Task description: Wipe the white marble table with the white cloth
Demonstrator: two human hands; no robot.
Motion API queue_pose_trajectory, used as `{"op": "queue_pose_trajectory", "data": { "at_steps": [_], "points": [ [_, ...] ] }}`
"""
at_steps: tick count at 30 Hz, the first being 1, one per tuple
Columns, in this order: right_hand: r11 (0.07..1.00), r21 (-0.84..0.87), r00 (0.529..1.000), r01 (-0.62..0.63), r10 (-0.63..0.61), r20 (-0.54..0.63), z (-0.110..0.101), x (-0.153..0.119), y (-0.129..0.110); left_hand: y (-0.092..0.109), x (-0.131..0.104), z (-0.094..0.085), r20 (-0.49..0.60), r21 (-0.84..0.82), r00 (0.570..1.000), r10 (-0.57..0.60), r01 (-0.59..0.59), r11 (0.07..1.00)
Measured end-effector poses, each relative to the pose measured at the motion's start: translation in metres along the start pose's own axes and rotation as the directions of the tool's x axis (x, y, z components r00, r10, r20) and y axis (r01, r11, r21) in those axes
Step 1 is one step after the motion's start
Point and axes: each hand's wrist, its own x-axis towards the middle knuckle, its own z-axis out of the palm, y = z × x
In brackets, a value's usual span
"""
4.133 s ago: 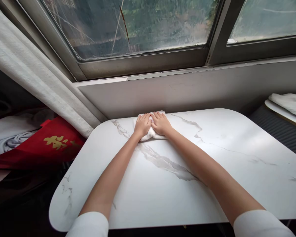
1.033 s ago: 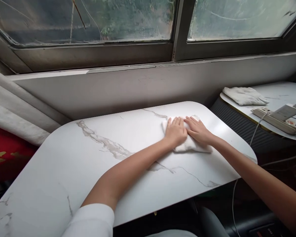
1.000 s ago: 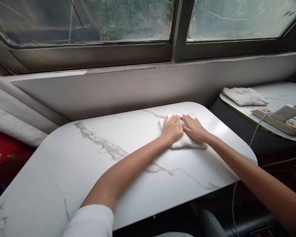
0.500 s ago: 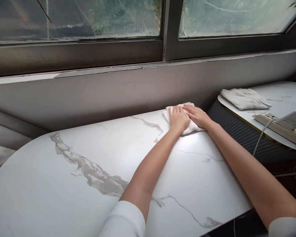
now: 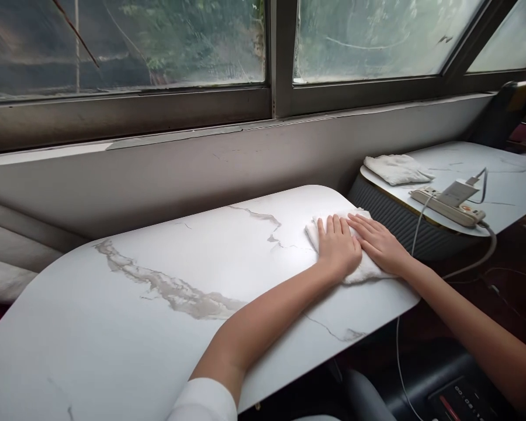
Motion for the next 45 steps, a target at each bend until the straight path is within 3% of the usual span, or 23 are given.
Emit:
{"op": "queue_pose_trajectory", "data": {
  "at_steps": [5, 9, 16, 24, 30, 34, 40, 45],
  "points": [
    [0.999, -0.02, 0.998, -0.037, 0.036, -0.053, -0.008, -0.055, -0.048, 0.011, -0.059, -0.016, 0.048, 0.008, 0.996, 0.08, -0.081, 0.997],
    [0.992, -0.033, 0.992, -0.12, 0.118, -0.055, -0.013, -0.074, -0.096, 0.0, -0.096, -0.033, 0.076, 0.009, 0.989, 0.129, -0.13, 0.991],
    [0.984, 0.006, 0.983, -0.178, 0.177, 0.037, -0.022, -0.065, -0.182, -0.042, -0.15, -0.064, 0.102, 0.028, 0.988, 0.112, -0.116, 0.993],
    [0.971, 0.182, 0.986, -0.158, 0.145, 0.082, -0.02, -0.044, -0.271, -0.112, -0.211, -0.094, 0.03, 0.104, 0.992, 0.124, -0.126, 0.987],
    [0.971, 0.236, 0.995, -0.045, 0.023, 0.093, -0.014, -0.017, -0.321, -0.164, -0.245, -0.115, -0.002, 0.138, 0.997, 0.071, -0.07, 0.988],
    [0.977, 0.201, 0.99, 0.076, -0.098, 0.101, -0.006, 0.015, -0.341, -0.196, -0.252, -0.128, 0.002, 0.137, 1.0, -0.022, 0.021, 0.99],
    [0.957, 0.196, 0.977, 0.213, -0.21, -0.038, 0.023, 0.102, -0.379, -0.267, -0.239, -0.152, -0.067, 0.178, 0.968, -0.24, 0.249, 0.952],
    [0.904, 0.265, 0.941, 0.336, -0.335, -0.049, 0.051, 0.176, -0.413, -0.325, -0.229, -0.172, -0.124, 0.209, 0.879, -0.461, 0.477, 0.854]
  ]
}}
